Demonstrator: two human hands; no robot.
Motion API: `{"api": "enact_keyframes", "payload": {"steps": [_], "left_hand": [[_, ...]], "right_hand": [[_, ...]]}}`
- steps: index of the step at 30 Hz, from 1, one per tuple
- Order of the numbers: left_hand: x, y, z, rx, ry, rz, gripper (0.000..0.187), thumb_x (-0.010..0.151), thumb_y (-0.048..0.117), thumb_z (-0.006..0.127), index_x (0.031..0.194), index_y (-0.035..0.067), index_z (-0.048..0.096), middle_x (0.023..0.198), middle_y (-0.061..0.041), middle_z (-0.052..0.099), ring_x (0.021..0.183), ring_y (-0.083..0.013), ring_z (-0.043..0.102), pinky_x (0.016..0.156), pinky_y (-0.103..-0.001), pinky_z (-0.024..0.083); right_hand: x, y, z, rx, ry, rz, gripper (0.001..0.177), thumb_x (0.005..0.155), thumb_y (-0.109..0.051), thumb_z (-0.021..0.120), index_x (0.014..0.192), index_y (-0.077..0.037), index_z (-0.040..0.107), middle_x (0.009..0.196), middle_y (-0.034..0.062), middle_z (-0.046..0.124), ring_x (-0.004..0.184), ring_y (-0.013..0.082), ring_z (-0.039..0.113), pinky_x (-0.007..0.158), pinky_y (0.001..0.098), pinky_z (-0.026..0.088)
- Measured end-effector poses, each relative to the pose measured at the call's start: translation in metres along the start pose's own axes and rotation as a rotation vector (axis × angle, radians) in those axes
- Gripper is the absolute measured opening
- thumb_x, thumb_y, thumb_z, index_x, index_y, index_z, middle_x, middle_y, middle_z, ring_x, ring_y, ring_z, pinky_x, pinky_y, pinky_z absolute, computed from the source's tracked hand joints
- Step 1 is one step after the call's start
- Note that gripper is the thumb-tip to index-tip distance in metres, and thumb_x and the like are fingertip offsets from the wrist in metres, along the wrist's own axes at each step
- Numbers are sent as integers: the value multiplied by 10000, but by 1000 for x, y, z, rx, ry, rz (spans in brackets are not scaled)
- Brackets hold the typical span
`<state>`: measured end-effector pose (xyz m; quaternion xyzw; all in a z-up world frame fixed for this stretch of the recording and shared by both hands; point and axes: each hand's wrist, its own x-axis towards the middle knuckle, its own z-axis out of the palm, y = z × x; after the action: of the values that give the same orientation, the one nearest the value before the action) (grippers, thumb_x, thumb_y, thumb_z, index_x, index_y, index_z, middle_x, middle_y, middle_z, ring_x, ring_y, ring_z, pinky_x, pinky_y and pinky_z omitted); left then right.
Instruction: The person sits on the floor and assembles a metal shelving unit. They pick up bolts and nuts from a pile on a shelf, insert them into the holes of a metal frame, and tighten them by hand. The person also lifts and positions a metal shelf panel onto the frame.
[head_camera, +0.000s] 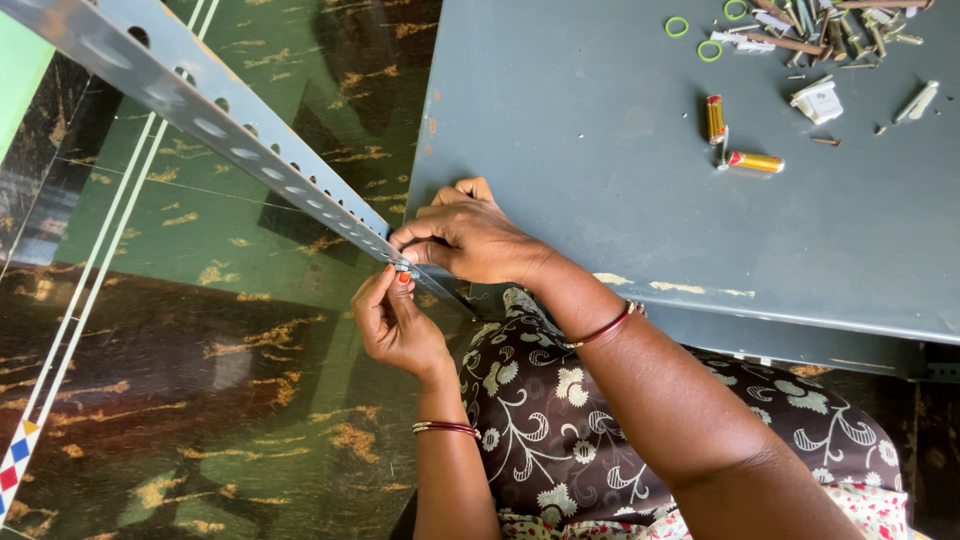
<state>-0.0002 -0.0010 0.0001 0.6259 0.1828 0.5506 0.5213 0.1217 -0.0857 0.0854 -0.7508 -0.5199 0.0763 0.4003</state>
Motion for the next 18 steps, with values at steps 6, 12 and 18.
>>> {"api": "enact_keyframes", "payload": {"steps": [6,12,18], "left_hand": [[1,6,1,113,-13,85,113,1034,-6,668,1144,21,680,1114,-48,613,919,-115,644,811,-251,615],[2,9,3,159,-2,98,114,1030,-27,666,1138,5,673,1101,-59,627,902,-116,647,796,-253,614],[1,3,4,-56,-2,-70,129,1024,10,658,1150,2,631,1064,-70,708,909,-110,685,815,-245,601]], "right_hand": [[5,4,4,-27,-23,22,239,931,-452,652,1063,-300,782,799,-123,653,877,107,504,990,365,260],[7,5,10,-56,-62,108,258,952,-460,614,1029,-283,786,766,-95,634,901,118,495,979,375,248],[3,2,12,-40,-28,106,231,976,-418,611,1026,-269,780,772,-85,630,901,125,493,978,376,257]]}}
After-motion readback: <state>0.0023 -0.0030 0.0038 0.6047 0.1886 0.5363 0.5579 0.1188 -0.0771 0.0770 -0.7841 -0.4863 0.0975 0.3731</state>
